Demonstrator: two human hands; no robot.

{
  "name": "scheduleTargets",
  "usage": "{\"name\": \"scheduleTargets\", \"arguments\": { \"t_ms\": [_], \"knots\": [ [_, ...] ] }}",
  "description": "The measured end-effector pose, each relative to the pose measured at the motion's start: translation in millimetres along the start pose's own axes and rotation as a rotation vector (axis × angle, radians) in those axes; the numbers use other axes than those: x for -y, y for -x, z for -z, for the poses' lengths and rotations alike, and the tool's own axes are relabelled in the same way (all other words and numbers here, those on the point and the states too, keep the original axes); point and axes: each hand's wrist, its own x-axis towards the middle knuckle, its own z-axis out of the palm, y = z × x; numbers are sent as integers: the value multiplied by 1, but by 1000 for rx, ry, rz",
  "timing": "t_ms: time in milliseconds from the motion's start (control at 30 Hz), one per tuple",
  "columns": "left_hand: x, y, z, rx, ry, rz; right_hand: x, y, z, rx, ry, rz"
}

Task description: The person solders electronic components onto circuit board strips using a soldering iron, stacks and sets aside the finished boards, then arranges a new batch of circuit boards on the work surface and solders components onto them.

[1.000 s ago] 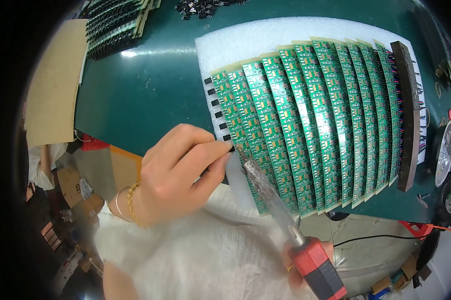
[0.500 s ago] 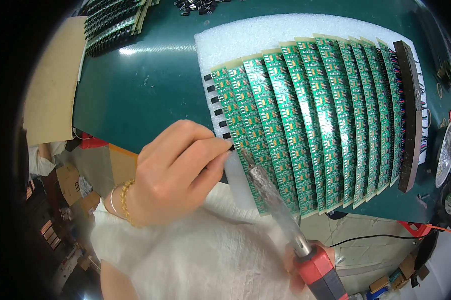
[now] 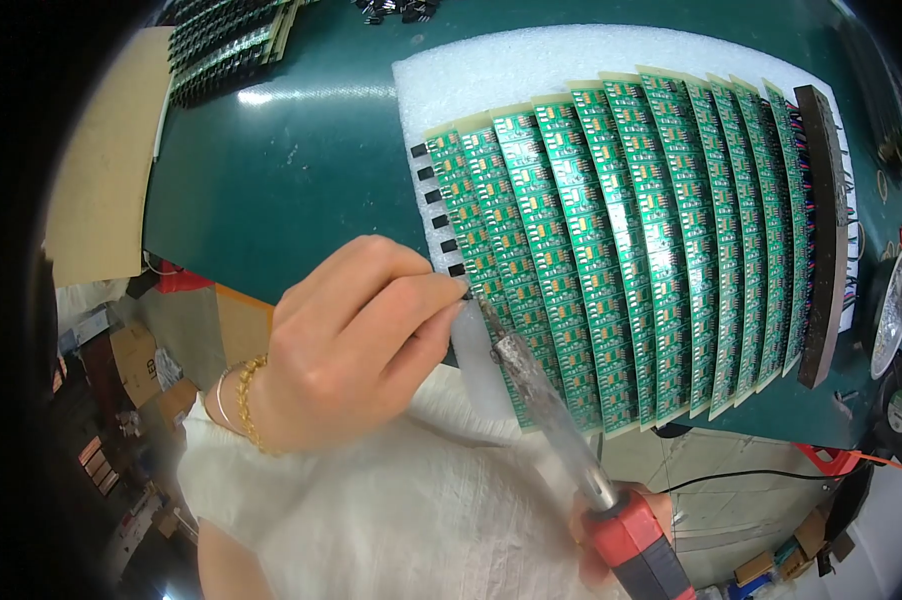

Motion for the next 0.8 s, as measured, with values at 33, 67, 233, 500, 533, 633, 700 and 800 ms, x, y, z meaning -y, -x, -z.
{"name": "scheduleTargets", "arguments": {
  "t_ms": [33,67,233,500,533,633,700,800],
  "knots": [
    [0,-1,0,-2,0,-4,-3,0,-1,-23,-56,73],
    [0,-1,0,-1,1,-6,-4,1,1,-24,-56,74],
    [-2,-3,1,13,5,-5,-23,-6,4,92,173,476],
    [-2,-4,0,18,7,-9,-28,-12,5,141,78,469],
    [-2,-4,1,18,-2,-9,-26,-16,5,194,78,474],
    [-3,-4,3,15,5,11,-30,7,15,56,201,322],
    [-3,-5,3,17,2,6,-30,0,11,42,171,377],
    [-2,-9,3,19,12,-6,-39,15,30,13,326,404]
  ]
}}
